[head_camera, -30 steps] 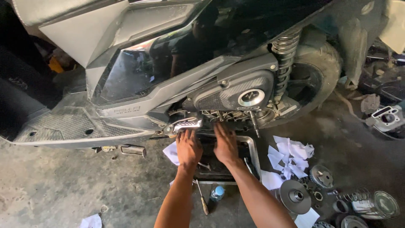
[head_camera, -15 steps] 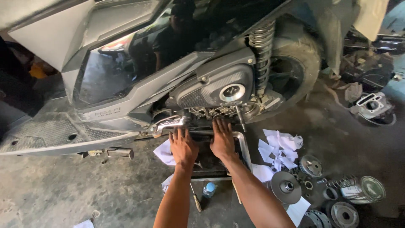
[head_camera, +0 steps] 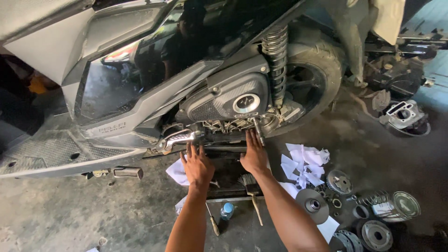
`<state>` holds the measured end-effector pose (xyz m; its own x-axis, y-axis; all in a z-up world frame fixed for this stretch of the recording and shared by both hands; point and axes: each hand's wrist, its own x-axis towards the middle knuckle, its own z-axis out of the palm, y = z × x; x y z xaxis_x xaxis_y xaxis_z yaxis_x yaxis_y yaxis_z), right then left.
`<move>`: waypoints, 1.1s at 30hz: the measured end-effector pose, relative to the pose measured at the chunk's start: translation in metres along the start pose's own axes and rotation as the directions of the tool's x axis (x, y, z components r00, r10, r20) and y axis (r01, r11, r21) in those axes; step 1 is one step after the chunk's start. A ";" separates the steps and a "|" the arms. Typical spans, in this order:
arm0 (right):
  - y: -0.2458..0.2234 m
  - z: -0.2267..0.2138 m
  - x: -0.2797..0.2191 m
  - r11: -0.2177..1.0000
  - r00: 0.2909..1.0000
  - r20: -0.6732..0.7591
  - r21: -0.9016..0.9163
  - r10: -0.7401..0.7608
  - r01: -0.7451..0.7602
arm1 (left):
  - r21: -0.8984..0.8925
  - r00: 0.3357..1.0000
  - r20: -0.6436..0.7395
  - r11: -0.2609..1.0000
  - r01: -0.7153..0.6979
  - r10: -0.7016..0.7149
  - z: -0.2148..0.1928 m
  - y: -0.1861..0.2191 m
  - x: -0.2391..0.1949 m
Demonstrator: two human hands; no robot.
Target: Cleaning motorcycle engine components with a brush and solvent
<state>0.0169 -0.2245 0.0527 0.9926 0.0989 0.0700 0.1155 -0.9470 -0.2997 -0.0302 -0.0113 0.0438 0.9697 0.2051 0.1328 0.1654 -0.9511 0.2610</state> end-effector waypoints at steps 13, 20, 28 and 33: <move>0.009 -0.018 -0.009 0.989 0.997 0.063 0.145 -0.041 0.031 | -0.021 1.000 0.002 1.000 -0.009 0.009 -0.008 0.004 -0.007; 0.012 0.000 -0.007 0.984 0.997 -0.061 -0.174 0.039 -0.049 | 0.004 0.999 0.039 1.000 0.029 -0.029 -0.018 0.008 -0.009; 0.015 -0.030 -0.014 0.991 0.998 -0.059 -0.131 0.034 -0.042 | 0.015 0.998 0.048 0.999 0.044 -0.044 -0.032 0.012 -0.012; -0.020 -0.025 -0.011 0.998 0.999 -0.005 0.041 0.044 -0.044 | -0.003 0.999 0.037 1.000 0.025 -0.024 -0.035 0.011 -0.012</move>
<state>0.0030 -0.2143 0.0816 0.9965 0.0556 0.0617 0.0734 -0.9372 -0.3409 -0.0459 -0.0161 0.0786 0.9713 0.2196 0.0910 0.1886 -0.9449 0.2675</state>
